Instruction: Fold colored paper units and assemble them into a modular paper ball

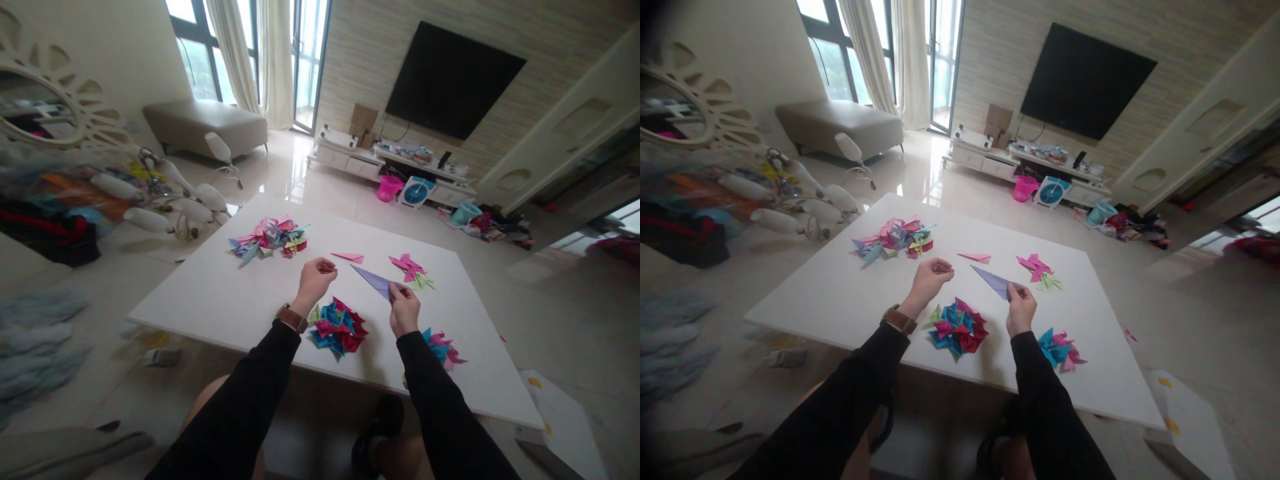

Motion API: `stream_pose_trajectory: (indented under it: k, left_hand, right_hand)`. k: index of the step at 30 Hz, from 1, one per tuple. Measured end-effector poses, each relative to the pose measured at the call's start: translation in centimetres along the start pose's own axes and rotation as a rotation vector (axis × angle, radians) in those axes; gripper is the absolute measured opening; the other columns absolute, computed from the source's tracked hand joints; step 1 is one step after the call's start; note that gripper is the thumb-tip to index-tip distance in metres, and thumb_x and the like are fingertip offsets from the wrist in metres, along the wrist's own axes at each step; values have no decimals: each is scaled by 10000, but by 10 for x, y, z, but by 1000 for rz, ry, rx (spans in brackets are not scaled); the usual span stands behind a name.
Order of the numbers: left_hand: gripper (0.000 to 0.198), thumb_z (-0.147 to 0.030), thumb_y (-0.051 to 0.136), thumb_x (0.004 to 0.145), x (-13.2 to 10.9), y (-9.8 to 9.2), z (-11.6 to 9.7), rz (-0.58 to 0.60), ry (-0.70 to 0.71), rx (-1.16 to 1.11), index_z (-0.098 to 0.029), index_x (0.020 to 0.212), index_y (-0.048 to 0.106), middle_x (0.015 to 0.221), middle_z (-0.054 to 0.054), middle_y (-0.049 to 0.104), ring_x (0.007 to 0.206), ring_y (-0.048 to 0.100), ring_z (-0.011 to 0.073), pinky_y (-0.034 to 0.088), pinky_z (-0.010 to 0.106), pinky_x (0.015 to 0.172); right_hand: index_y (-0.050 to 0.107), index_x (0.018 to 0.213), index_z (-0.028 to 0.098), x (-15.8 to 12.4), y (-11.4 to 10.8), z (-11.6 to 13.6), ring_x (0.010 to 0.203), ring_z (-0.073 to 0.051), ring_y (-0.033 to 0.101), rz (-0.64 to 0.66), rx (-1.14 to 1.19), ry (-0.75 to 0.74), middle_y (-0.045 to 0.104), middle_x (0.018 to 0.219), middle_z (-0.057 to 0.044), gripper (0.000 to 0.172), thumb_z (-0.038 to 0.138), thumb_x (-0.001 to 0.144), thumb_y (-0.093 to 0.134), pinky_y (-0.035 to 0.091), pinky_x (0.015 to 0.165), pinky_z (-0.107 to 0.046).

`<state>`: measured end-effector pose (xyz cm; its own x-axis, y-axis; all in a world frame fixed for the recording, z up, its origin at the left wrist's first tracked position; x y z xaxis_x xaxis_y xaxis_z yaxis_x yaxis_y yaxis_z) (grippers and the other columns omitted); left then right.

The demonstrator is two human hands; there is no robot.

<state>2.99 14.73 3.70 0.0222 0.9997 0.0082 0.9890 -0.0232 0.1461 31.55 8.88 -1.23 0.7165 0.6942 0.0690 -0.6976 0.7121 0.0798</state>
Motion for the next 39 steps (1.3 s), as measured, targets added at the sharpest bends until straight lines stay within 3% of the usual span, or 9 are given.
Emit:
stream_pose_trajectory:
  k: [6, 10, 14, 18, 22, 25, 31, 35, 39]
  left_hand:
    - [110, -109, 654, 709, -14, 23, -5, 228, 10, 318, -158, 796, 701, 767, 48, 712, 677, 643, 167, 487, 278, 647]
    - [167, -110, 579, 765, -19, 28, -6, 288, 66, 447, -178, 840, 712, 770, 43, 711, 711, 647, 184, 488, 301, 696]
    - [185, -127, 552, 809, -13, 27, -3, 293, 80, 469, -192, 845, 722, 792, 45, 722, 723, 640, 187, 481, 312, 733]
    - [200, -130, 543, 814, -6, 27, 0, 303, 50, 452, -194, 854, 727, 795, 44, 724, 710, 634, 184, 473, 305, 716]
    - [216, -118, 534, 802, -3, 25, 0, 302, 56, 435, -193, 865, 726, 835, 47, 734, 755, 642, 188, 481, 307, 744]
    - [211, -125, 539, 803, -5, 25, -3, 299, 56, 417, -192, 872, 727, 841, 49, 736, 762, 643, 188, 490, 303, 749]
    - [190, -156, 562, 804, -18, 26, -9, 304, 71, 426, -202, 881, 730, 828, 45, 737, 741, 645, 190, 490, 299, 725]
    - [203, -153, 559, 802, -20, 23, -11, 298, 87, 430, -204, 897, 732, 815, 44, 735, 739, 650, 193, 487, 296, 707]
    - [187, -144, 563, 807, -14, 15, -13, 273, 89, 400, -201, 886, 722, 825, 46, 734, 732, 649, 187, 490, 291, 697]
  right_hand:
    - [571, 750, 189, 68, 73, -28, 610, -126, 593, 33, -146, 18, 616, 671, 26, 350, 429, 588, 768, 513, 582, -263]
    - [585, 743, 180, 107, 116, -53, 609, -132, 580, 86, -310, 3, 606, 627, 32, 309, 388, 601, 763, 505, 585, -258]
    - [603, 767, 172, 134, 137, -78, 649, -166, 608, 138, -500, -10, 625, 635, 8, 253, 350, 640, 730, 516, 615, -280]
    - [651, 872, 141, 149, 138, -87, 789, -229, 646, 168, -721, -68, 691, 797, -86, 258, 310, 682, 693, 534, 756, -347]
    - [653, 1111, 118, 144, 141, -76, 1133, -323, 571, 216, -940, -243, 655, 1172, -205, 395, 314, 769, 633, 444, 1016, -455]
    - [658, 1190, 135, 124, 159, -69, 1267, -316, 489, 389, -1048, -397, 621, 1296, -191, 395, 283, 829, 603, 368, 1109, -438]
    - [713, 1192, 239, 78, 209, -71, 1154, -236, 596, 774, -1200, -582, 715, 1230, -89, 339, 233, 859, 648, 412, 1024, -322]
    - [740, 1115, 210, 67, 225, -70, 992, -250, 652, 816, -1311, -618, 755, 1088, -122, 270, 196, 915, 559, 434, 916, -343]
    - [737, 1085, 153, 58, 238, -61, 1028, -290, 633, 826, -1369, -687, 738, 1074, -180, 272, 157, 922, 519, 416, 925, -392]
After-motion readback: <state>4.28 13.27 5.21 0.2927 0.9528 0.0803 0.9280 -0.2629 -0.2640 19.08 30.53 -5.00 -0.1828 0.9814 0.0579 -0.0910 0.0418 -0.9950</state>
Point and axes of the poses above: each hand's wrist, its own x-axis towards the middle knuckle, its own y-axis out of the palm, z = x × y, the point moved 6 cm from there along x, towards the middle knuckle
